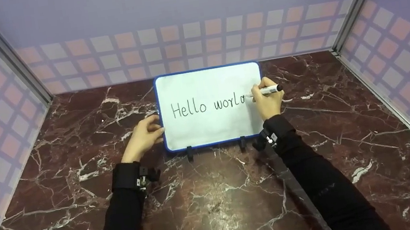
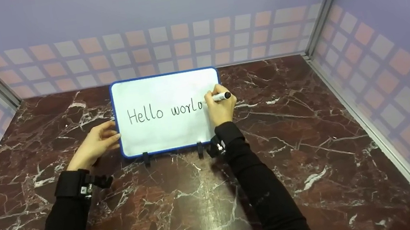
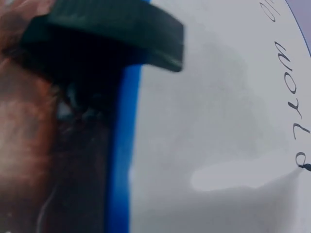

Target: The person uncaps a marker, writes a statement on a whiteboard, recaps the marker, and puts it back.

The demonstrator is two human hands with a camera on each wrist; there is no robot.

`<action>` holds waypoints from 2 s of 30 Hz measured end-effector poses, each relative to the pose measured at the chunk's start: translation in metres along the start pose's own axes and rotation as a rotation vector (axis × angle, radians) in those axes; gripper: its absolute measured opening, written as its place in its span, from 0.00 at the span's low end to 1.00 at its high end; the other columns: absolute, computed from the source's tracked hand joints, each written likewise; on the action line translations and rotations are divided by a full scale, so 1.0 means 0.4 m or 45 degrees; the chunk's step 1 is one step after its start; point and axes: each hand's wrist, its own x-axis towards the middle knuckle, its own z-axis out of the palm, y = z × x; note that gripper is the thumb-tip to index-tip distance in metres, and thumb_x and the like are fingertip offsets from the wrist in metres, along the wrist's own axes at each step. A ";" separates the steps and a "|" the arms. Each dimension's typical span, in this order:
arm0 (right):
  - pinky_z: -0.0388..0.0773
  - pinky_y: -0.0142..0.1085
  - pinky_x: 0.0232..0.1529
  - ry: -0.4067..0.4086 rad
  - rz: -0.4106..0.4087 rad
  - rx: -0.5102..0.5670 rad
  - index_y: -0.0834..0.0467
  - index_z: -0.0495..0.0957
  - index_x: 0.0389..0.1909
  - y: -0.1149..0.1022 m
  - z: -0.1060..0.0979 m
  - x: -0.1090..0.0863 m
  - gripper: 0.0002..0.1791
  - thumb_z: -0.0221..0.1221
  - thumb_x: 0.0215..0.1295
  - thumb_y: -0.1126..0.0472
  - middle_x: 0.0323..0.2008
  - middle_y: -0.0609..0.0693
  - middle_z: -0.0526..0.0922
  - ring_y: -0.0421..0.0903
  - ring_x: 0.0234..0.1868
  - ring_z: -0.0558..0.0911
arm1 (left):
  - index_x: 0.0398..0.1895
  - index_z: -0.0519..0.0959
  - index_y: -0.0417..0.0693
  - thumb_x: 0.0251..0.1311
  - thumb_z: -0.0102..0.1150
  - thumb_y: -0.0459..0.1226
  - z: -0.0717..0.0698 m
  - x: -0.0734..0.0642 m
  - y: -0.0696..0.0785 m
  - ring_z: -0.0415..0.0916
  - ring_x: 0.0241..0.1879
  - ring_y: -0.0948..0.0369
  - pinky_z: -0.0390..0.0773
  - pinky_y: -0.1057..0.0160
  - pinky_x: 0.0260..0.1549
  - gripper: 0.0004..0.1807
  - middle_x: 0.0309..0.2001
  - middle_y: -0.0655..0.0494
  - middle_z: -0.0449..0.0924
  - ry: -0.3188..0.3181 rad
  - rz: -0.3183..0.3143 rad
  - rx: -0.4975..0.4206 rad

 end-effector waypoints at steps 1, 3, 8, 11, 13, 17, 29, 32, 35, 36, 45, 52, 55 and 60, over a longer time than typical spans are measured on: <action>0.66 0.24 0.15 0.003 0.001 0.032 0.56 0.64 0.13 -0.001 0.002 0.002 0.20 0.58 0.60 0.72 0.12 0.55 0.78 0.39 0.13 0.76 | 0.72 0.59 0.32 0.71 0.49 0.27 0.001 0.001 -0.001 0.75 0.58 0.39 0.81 0.48 0.57 0.28 0.60 0.26 0.72 -0.003 0.001 -0.003; 0.70 0.24 0.16 0.006 0.003 0.081 0.58 0.65 0.14 -0.004 0.005 0.005 0.19 0.59 0.61 0.72 0.15 0.62 0.79 0.42 0.14 0.77 | 0.72 0.59 0.32 0.71 0.49 0.27 0.003 0.002 -0.001 0.75 0.58 0.39 0.82 0.49 0.56 0.28 0.60 0.27 0.72 -0.004 -0.002 -0.008; 0.73 0.23 0.18 -0.001 -0.003 0.133 0.62 0.66 0.16 -0.015 0.008 0.010 0.18 0.60 0.62 0.73 0.18 0.68 0.79 0.54 0.17 0.79 | 0.72 0.60 0.32 0.70 0.50 0.26 0.003 0.003 0.003 0.76 0.56 0.40 0.83 0.50 0.55 0.28 0.58 0.27 0.73 0.006 -0.002 -0.013; 0.70 0.22 0.17 -0.008 0.009 0.106 0.62 0.65 0.14 -0.040 0.000 0.001 0.18 0.58 0.61 0.75 0.15 0.63 0.78 0.56 0.17 0.79 | 0.72 0.59 0.31 0.70 0.49 0.26 0.003 0.001 0.006 0.76 0.56 0.41 0.83 0.50 0.55 0.28 0.58 0.27 0.73 0.010 0.004 -0.003; 0.66 0.20 0.16 -0.010 0.014 0.062 0.62 0.64 0.13 -0.062 -0.008 -0.008 0.19 0.57 0.60 0.75 0.12 0.55 0.77 0.50 0.15 0.78 | 0.72 0.59 0.32 0.70 0.49 0.26 0.001 0.000 0.007 0.76 0.56 0.41 0.83 0.51 0.55 0.28 0.58 0.27 0.73 0.012 0.002 0.001; 0.59 0.21 0.14 -0.016 0.009 -0.024 0.57 0.61 0.11 -0.040 -0.012 -0.008 0.20 0.55 0.57 0.75 0.08 0.39 0.70 0.36 0.11 0.73 | 0.72 0.60 0.32 0.70 0.50 0.27 -0.002 0.002 0.009 0.77 0.55 0.41 0.84 0.52 0.54 0.28 0.58 0.27 0.73 0.018 0.002 -0.001; 0.63 0.22 0.14 0.032 -0.021 0.200 0.63 0.62 0.13 -0.083 -0.034 -0.012 0.18 0.54 0.59 0.78 0.10 0.45 0.73 0.42 0.12 0.75 | 0.71 0.60 0.31 0.70 0.50 0.27 -0.002 -0.001 0.002 0.77 0.56 0.40 0.84 0.54 0.53 0.27 0.58 0.26 0.73 0.012 0.017 0.004; 0.68 0.23 0.16 0.037 -0.017 0.211 0.67 0.64 0.16 -0.060 -0.033 0.000 0.16 0.55 0.61 0.77 0.12 0.48 0.75 0.43 0.14 0.77 | 0.72 0.60 0.32 0.71 0.49 0.27 -0.001 -0.004 0.002 0.76 0.57 0.40 0.84 0.53 0.54 0.27 0.59 0.27 0.72 0.008 0.003 0.005; 0.70 0.23 0.17 0.038 -0.010 0.186 0.68 0.65 0.17 -0.027 -0.028 0.012 0.15 0.57 0.62 0.75 0.14 0.47 0.76 0.43 0.15 0.77 | 0.73 0.58 0.33 0.71 0.48 0.27 -0.001 -0.005 0.002 0.75 0.58 0.39 0.83 0.52 0.55 0.29 0.60 0.27 0.71 -0.004 -0.013 0.001; 0.71 0.23 0.17 0.038 -0.008 0.180 0.67 0.66 0.17 -0.017 -0.028 0.015 0.15 0.57 0.62 0.75 0.14 0.46 0.76 0.42 0.15 0.77 | 0.73 0.58 0.33 0.71 0.48 0.27 -0.001 -0.005 0.002 0.75 0.59 0.39 0.83 0.52 0.56 0.29 0.60 0.27 0.71 -0.005 -0.016 -0.001; 0.63 0.24 0.13 0.028 -0.004 -0.034 0.53 0.62 0.11 0.013 -0.036 0.021 0.22 0.57 0.58 0.72 0.09 0.36 0.72 0.39 0.12 0.76 | 0.73 0.59 0.33 0.71 0.49 0.27 -0.003 -0.005 0.010 0.76 0.57 0.40 0.83 0.52 0.54 0.28 0.60 0.27 0.72 0.008 -0.007 0.011; 0.58 0.22 0.12 0.015 0.015 -0.042 0.53 0.59 0.10 0.013 -0.041 0.014 0.23 0.56 0.55 0.75 0.06 0.34 0.67 0.30 0.09 0.70 | 0.72 0.60 0.32 0.71 0.49 0.27 0.001 -0.005 0.006 0.76 0.56 0.40 0.84 0.52 0.53 0.28 0.58 0.26 0.73 0.007 0.007 0.002; 0.55 0.20 0.12 0.036 -0.010 -0.024 0.58 0.59 0.10 0.000 -0.043 0.007 0.21 0.55 0.55 0.77 0.06 0.35 0.66 0.28 0.08 0.68 | 0.72 0.59 0.32 0.70 0.49 0.27 0.002 -0.004 0.003 0.76 0.56 0.40 0.85 0.53 0.52 0.28 0.58 0.26 0.73 0.004 0.012 0.009; 0.52 0.17 0.12 0.027 -0.049 0.006 0.68 0.58 0.12 -0.037 -0.046 -0.009 0.17 0.54 0.54 0.79 0.07 0.37 0.65 0.27 0.08 0.65 | 0.72 0.60 0.32 0.71 0.49 0.27 0.000 -0.002 0.001 0.77 0.56 0.40 0.84 0.53 0.53 0.27 0.58 0.27 0.73 0.008 0.011 0.007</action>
